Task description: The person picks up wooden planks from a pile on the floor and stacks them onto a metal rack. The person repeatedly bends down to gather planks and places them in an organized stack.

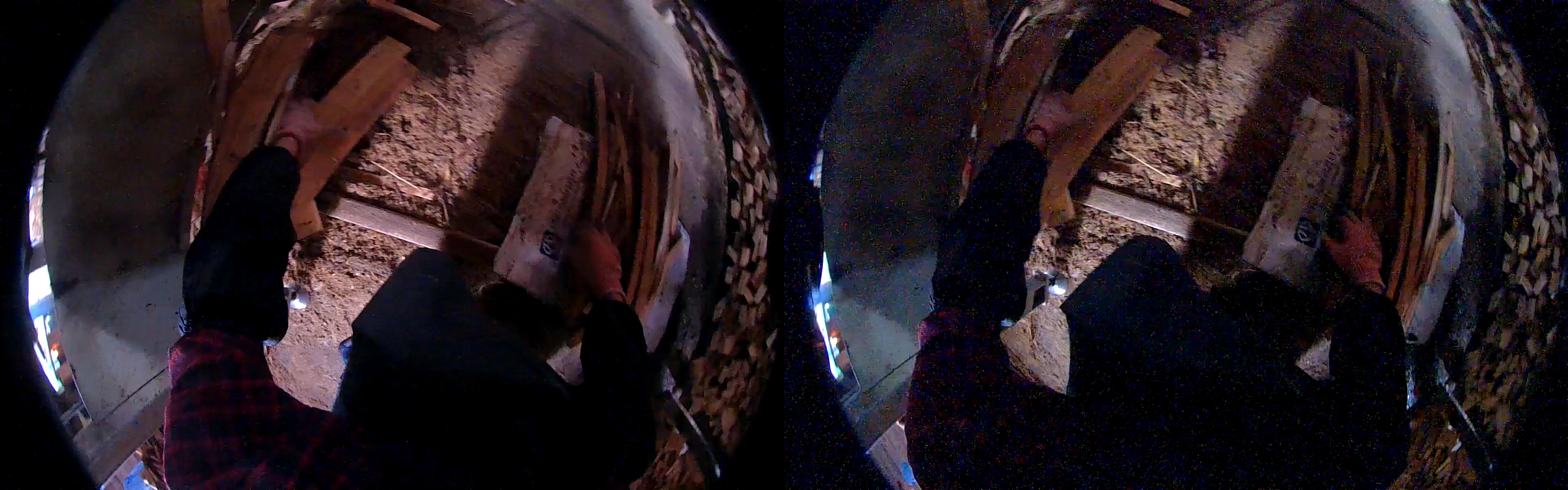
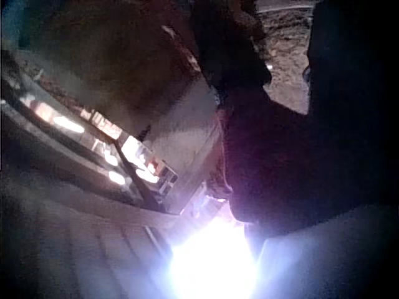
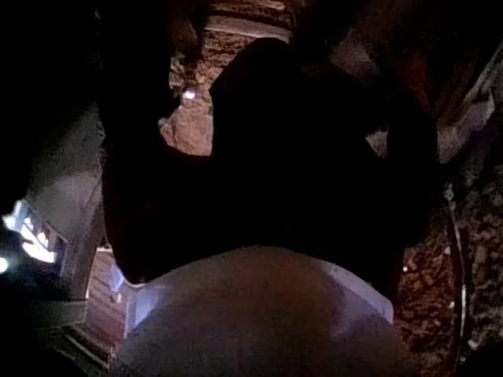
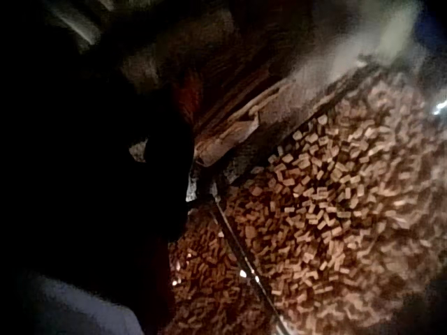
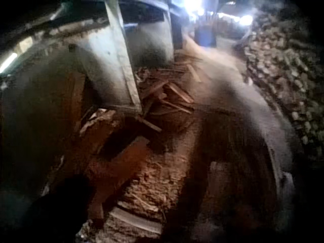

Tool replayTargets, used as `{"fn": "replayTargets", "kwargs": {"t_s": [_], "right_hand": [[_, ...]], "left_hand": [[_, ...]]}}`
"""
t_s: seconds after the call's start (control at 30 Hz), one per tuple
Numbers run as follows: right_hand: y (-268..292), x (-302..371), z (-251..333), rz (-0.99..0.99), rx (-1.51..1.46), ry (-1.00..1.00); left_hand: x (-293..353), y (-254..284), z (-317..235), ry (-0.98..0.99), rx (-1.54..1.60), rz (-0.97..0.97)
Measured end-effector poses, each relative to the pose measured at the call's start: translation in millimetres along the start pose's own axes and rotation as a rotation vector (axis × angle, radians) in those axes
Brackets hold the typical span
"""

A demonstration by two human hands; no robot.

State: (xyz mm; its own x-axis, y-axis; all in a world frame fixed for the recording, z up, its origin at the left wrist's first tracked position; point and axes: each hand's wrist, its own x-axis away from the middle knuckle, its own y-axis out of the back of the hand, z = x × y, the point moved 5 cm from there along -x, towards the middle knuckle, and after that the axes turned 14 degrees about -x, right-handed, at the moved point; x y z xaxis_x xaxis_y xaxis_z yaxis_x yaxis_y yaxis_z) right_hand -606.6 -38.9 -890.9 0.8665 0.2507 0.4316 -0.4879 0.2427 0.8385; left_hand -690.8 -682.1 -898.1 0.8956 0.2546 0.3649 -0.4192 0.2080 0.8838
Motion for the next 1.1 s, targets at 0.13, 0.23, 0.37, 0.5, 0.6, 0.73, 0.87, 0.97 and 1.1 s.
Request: {"fn": "replayTargets", "kwargs": {"t_s": [0.13,0.23,0.37,0.5,0.6,0.73,0.87,0.97,1.1], "right_hand": [[1.6,-0.3,12.1,-0.059,-0.087,0.073],[8.6,0.8,8.1,-0.072,-0.060,0.058],[12.4,0.9,21.0,0.000,-0.034,-0.058],[5.8,-2.1,10.5,-0.037,0.014,-0.007],[6.4,-3.7,11.8,-0.010,-0.003,-0.014],[26.8,9.4,27.7,-0.018,-0.076,-0.166],[13.7,6.0,20.1,-0.033,-0.033,-0.042],[11.5,10.3,12.4,-0.091,-0.017,0.000],[17.1,5.5,23.1,-0.058,-0.056,-0.034]], "left_hand": [[55.6,-12.9,-10.1,0.075,0.070,-0.169],[106.2,4.6,-50.9,0.180,0.341,-0.032],[161.4,17.3,-74.2,0.188,0.377,-0.123],[180.7,22.6,-99.5,0.092,0.543,-0.198],[181.3,15.5,-117.1,-0.007,0.468,-0.226],[180.7,35.5,-131.5,0.083,0.540,0.021],[171.2,-11.0,-115.2,0.192,0.553,0.164],[170.9,-2.1,-125.3,0.205,0.485,0.135],[185.5,4.6,-144.4,0.152,0.602,0.169]]}}
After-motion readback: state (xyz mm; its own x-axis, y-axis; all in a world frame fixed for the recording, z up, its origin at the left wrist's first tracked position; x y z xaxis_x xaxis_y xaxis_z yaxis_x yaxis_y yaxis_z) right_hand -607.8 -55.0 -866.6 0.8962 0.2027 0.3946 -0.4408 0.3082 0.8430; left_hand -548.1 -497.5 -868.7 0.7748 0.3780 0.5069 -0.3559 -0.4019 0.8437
